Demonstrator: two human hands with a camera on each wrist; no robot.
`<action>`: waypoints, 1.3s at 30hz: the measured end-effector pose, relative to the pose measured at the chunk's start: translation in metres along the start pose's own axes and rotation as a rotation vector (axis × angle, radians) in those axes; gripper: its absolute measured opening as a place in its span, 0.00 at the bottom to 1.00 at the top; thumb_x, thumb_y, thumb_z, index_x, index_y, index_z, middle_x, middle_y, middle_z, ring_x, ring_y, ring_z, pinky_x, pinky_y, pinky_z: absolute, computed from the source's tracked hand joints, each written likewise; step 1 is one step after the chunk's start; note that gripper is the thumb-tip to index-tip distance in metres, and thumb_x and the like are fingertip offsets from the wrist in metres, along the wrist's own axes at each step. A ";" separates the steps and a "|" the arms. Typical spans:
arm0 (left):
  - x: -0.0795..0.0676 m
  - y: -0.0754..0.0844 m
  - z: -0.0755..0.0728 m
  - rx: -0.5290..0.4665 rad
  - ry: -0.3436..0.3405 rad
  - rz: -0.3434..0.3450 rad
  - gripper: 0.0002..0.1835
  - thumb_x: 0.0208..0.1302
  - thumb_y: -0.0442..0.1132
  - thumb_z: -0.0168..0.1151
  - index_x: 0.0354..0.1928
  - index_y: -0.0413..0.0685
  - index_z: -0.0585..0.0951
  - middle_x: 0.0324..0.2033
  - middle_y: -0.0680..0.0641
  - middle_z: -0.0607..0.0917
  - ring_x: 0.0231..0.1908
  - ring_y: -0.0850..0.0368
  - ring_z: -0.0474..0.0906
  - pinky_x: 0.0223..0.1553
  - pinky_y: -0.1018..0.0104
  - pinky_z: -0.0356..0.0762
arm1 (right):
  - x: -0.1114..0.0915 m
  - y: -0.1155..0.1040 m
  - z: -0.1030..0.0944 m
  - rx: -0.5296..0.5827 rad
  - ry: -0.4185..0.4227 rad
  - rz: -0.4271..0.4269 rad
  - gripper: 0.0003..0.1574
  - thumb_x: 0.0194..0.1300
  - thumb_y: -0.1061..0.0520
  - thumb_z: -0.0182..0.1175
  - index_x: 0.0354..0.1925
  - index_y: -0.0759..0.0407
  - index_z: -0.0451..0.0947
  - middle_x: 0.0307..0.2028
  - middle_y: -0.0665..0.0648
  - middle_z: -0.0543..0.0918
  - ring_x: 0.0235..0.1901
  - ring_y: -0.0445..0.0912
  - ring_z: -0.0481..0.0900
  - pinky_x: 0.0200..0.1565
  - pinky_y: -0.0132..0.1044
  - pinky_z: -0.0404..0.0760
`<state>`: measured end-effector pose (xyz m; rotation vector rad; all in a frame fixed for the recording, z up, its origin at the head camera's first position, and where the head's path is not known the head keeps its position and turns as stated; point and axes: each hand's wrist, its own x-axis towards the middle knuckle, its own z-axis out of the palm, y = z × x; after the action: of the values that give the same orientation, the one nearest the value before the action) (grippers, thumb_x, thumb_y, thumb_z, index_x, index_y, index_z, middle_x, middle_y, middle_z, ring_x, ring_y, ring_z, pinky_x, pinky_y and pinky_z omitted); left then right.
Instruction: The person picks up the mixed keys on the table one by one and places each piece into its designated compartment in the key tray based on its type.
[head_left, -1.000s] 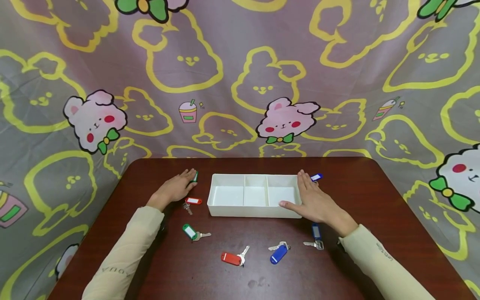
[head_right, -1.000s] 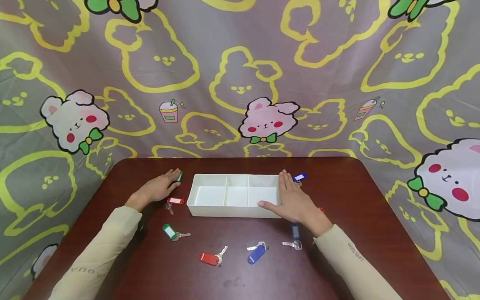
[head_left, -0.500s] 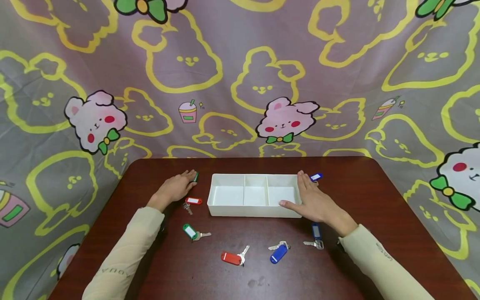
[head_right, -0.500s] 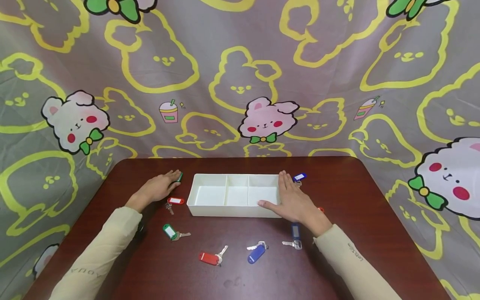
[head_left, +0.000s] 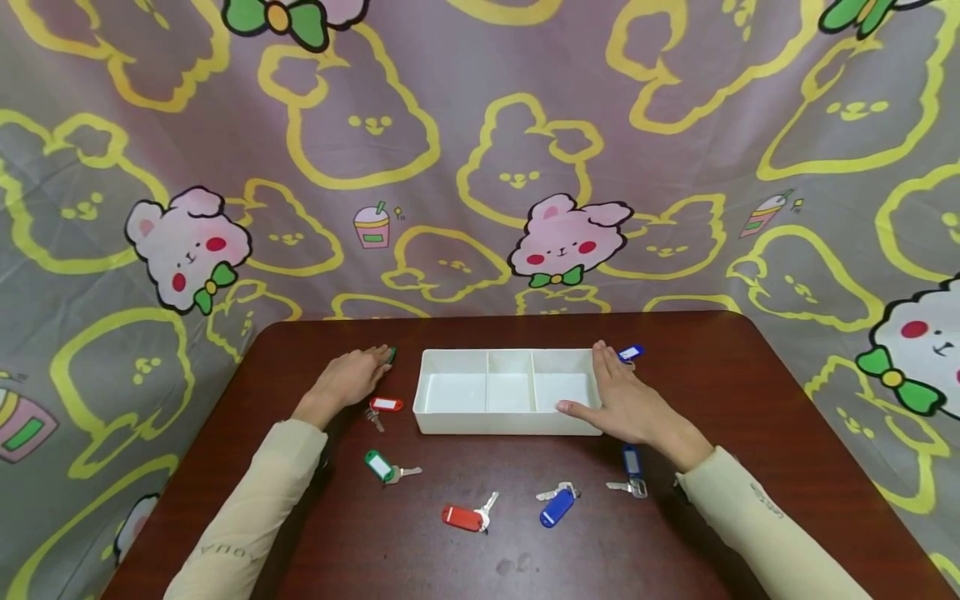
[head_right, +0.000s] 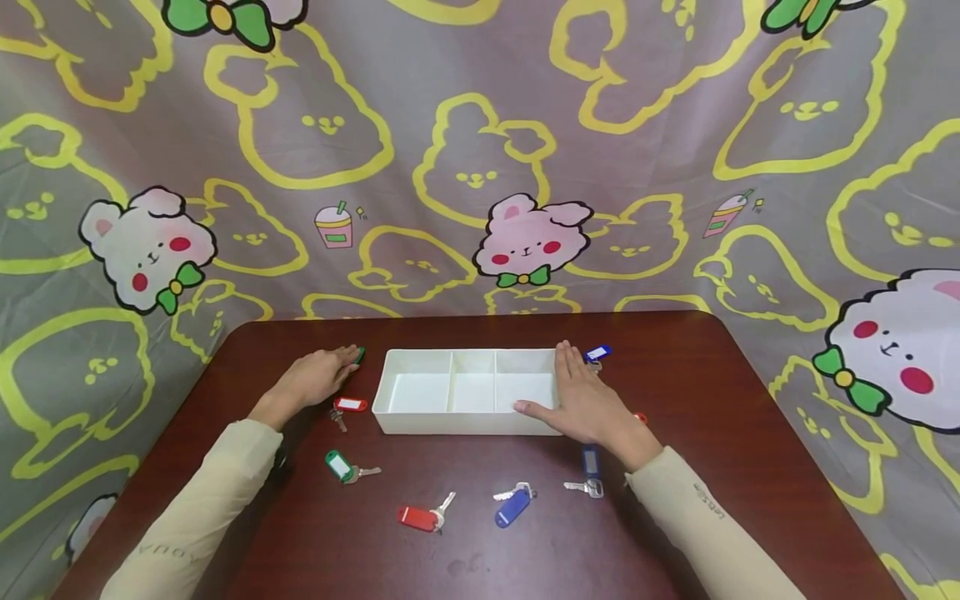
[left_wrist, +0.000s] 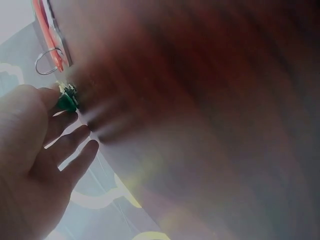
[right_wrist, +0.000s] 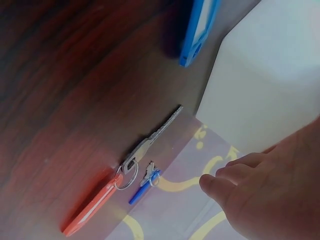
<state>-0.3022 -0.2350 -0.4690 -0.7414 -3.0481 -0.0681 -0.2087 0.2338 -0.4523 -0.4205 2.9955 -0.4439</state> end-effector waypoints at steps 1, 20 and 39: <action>0.000 0.000 0.000 0.000 0.003 0.000 0.23 0.80 0.40 0.56 0.72 0.42 0.77 0.71 0.37 0.78 0.64 0.36 0.81 0.50 0.42 0.87 | 0.000 0.000 0.000 -0.001 0.000 -0.001 0.79 0.67 0.14 0.47 0.83 0.72 0.36 0.84 0.72 0.40 0.83 0.69 0.43 0.81 0.64 0.52; 0.005 0.002 -0.005 -0.029 0.153 -0.021 0.11 0.75 0.40 0.61 0.47 0.47 0.91 0.29 0.46 0.89 0.25 0.54 0.80 0.26 0.54 0.80 | 0.002 0.001 0.001 0.012 -0.006 0.008 0.79 0.66 0.13 0.47 0.83 0.72 0.38 0.84 0.72 0.42 0.83 0.70 0.44 0.81 0.64 0.52; -0.001 0.009 -0.028 -0.039 0.232 -0.095 0.16 0.74 0.45 0.62 0.50 0.44 0.92 0.43 0.42 0.94 0.35 0.43 0.89 0.33 0.46 0.87 | 0.001 0.002 0.001 0.023 -0.011 0.013 0.79 0.66 0.13 0.48 0.83 0.71 0.37 0.84 0.72 0.42 0.83 0.70 0.43 0.80 0.64 0.54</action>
<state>-0.2975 -0.2290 -0.4402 -0.5465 -2.8656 -0.1996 -0.2098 0.2350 -0.4537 -0.3997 2.9779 -0.4728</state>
